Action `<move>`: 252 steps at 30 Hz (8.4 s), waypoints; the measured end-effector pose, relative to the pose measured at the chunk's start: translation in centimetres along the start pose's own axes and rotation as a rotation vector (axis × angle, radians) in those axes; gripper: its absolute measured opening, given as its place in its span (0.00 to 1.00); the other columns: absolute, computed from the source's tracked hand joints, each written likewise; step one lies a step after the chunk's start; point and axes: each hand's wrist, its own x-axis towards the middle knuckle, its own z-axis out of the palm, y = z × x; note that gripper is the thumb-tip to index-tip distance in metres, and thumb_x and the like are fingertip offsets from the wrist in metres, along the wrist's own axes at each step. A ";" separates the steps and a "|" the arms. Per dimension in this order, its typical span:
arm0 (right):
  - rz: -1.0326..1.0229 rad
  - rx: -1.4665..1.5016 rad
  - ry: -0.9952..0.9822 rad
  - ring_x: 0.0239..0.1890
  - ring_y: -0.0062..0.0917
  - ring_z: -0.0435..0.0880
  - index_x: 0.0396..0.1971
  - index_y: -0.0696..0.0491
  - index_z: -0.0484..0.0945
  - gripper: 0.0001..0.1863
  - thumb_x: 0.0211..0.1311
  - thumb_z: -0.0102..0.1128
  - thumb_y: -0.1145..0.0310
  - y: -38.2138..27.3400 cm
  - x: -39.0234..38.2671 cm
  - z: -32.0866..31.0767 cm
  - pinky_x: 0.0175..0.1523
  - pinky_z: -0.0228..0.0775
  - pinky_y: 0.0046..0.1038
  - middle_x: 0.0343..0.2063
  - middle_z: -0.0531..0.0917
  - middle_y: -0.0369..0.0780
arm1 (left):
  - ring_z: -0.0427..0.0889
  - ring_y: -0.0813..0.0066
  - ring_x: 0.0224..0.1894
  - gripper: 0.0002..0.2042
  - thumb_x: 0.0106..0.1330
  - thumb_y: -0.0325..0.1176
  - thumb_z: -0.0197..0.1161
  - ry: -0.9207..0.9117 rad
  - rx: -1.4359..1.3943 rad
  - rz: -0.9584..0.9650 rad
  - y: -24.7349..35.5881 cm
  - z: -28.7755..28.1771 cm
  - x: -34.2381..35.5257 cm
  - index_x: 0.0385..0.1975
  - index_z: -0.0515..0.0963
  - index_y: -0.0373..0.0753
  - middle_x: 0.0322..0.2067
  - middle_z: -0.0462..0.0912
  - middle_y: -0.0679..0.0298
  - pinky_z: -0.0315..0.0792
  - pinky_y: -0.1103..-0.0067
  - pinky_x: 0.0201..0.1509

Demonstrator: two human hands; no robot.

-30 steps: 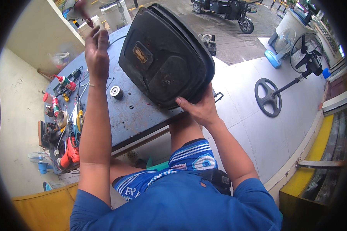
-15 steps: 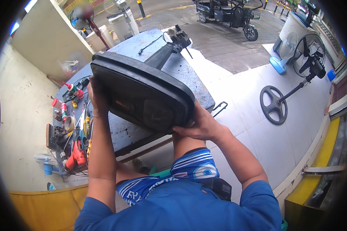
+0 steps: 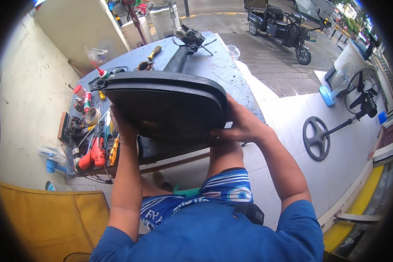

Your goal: The person strips wire ends with pliers, connects wires to a black device, and secures a cover using a cordless drill. They also test the device by pressing buttons and repositioning it on the workbench.

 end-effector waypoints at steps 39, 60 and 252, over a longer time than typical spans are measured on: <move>-0.638 -0.013 -0.008 0.49 0.34 0.89 0.53 0.58 0.85 0.19 0.62 0.75 0.78 -11.4 0.1 15.2 0.53 0.83 0.33 0.46 0.87 0.43 | 0.81 0.68 0.29 0.18 0.82 0.50 0.58 0.087 -1.172 -0.443 0.0 -7.8 -7.3 0.55 0.77 0.41 0.35 0.80 0.62 0.76 0.71 0.31; -0.800 -0.525 0.424 0.36 0.35 0.86 0.41 0.57 0.84 0.19 0.47 0.68 0.88 -11.7 3.1 11.5 0.42 0.78 0.34 0.34 0.85 0.43 | 0.87 0.61 0.57 0.22 0.85 0.42 0.54 0.119 -0.574 -0.902 9.0 -7.0 -12.1 0.65 0.74 0.28 0.57 0.85 0.51 0.82 0.64 0.64; -0.139 -0.039 0.633 0.64 0.41 0.80 0.74 0.55 0.63 0.38 0.76 0.64 0.47 -0.2 3.1 -0.9 0.67 0.79 0.45 0.66 0.76 0.48 | 0.90 0.49 0.46 0.34 0.47 0.41 0.89 -0.361 0.067 -0.303 0.8 -1.7 -7.6 0.55 0.81 0.39 0.40 0.91 0.52 0.81 0.66 0.52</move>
